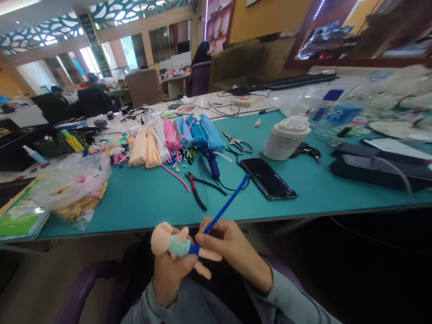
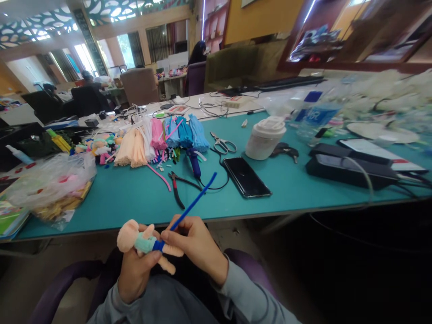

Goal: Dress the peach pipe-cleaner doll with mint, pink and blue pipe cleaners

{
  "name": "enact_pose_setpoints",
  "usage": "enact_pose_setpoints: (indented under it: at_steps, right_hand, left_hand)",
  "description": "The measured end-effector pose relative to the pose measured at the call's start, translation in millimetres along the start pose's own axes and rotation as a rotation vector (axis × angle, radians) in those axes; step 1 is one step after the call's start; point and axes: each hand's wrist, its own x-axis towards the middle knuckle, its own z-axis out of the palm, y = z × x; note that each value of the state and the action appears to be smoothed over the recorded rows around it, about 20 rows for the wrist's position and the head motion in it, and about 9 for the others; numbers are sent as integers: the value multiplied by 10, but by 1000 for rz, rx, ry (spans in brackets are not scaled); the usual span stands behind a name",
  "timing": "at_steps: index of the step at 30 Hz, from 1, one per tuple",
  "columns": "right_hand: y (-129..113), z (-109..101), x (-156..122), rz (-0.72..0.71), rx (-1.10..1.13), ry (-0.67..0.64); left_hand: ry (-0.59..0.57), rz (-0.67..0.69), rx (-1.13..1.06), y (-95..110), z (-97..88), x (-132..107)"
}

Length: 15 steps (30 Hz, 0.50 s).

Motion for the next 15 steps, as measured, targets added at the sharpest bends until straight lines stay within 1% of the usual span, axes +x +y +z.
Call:
enact_pose_setpoints:
  at_steps: [3, 6, 7, 9, 11, 12, 13, 14, 15]
  right_hand:
    - [39, 18, -9, 51, 89, -34]
    - [42, 33, -40, 30, 121, -81]
    - [26, 28, -51, 16, 109, -105]
    - [-28, -19, -65, -12, 51, -152]
    - [-96, -152, -63, -44, -58, -151]
    - [-127, -263, -56, -61, -131, -119]
    - [-152, -406, -47, -86, -218, -45]
    - [-170, -579, -39, -104, -320, 51]
    - [-179, -778, -32, -126, -431, 216]
  left_hand:
    - [5, -2, -46, -1, 15, -27]
    - [13, 25, -124, 2, 36, -56]
    - [17, 42, -146, 10, 48, -64]
    - [61, 72, -183, 44, 80, -82]
    - [116, 68, -220, 104, 109, -99]
    - [152, 61, -234, 139, 113, -105]
    - [186, 55, -243, 174, 107, -107]
    - [217, 51, -246, 206, 89, -105]
    - [240, 51, -244, 231, 58, -98]
